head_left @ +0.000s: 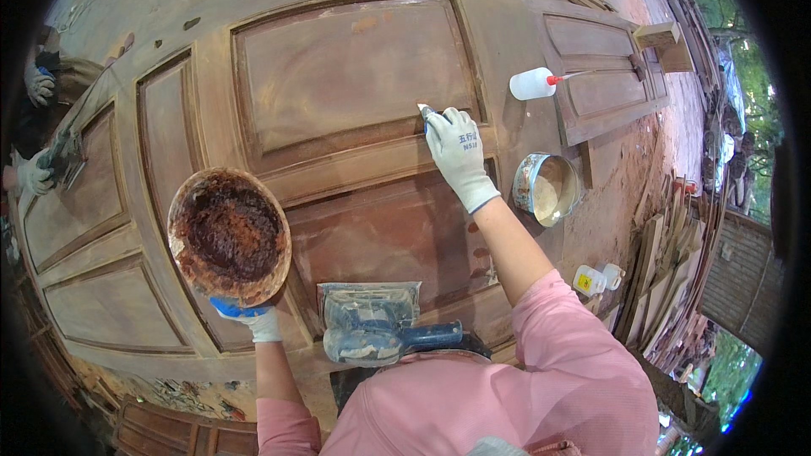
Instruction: The person sands a wooden door with an electric sander, then applies glue and a wood filler paste into surface imperfections using a small bottle and a putty knife. The person works on one door panel at a time, smoothing and filling defects.
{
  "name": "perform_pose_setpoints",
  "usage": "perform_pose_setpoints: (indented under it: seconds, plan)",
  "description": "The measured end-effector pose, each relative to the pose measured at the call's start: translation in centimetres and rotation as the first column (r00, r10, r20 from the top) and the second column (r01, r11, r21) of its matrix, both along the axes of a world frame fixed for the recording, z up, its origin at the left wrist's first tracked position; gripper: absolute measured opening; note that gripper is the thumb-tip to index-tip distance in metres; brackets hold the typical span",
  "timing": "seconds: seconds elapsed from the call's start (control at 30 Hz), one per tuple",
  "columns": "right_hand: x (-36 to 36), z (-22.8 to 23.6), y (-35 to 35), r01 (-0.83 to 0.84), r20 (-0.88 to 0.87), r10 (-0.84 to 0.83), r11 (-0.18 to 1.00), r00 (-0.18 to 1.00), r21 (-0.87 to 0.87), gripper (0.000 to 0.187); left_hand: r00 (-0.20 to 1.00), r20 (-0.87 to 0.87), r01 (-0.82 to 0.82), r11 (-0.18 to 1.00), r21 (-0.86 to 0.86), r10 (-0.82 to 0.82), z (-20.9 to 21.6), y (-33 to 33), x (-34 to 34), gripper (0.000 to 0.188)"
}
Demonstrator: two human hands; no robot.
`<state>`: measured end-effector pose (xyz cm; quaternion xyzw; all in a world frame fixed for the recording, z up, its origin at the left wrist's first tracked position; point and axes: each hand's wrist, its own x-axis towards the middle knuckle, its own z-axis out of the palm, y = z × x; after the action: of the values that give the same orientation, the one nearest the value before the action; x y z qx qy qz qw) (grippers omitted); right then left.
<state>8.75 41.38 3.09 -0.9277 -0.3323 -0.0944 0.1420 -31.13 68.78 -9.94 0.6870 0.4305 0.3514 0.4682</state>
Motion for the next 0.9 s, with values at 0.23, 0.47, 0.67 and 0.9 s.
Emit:
perform_pose_setpoints:
  seconds: [0.23,0.47,0.67,0.9]
  plan:
    - [-2.6,3.3,-0.7,0.23,-0.358,-0.094,0.905,0.929,0.359,0.025,0.99,0.14,-0.032,0.994,0.1,0.018,-1.8,-1.3,0.1,0.064]
    - [-4.3,3.3,-2.9,0.426,-0.442,-0.205,0.76,0.873,0.491,0.025,0.986,0.119,-0.1,0.986,-0.137,0.117,-0.4,-1.7,1.6,0.065]
    - [-6.4,2.8,-4.2,0.424,-0.392,-0.241,0.759,0.888,0.494,0.024,0.891,0.356,-0.074,0.862,-0.501,0.283,-0.3,0.5,1.4,0.065]
    - [-8.4,0.8,-5.4,0.424,-0.417,-0.21,0.737,0.884,0.527,0.024,0.965,0.22,-0.092,0.973,-0.214,0.14,0.7,-0.6,2.4,0.059]
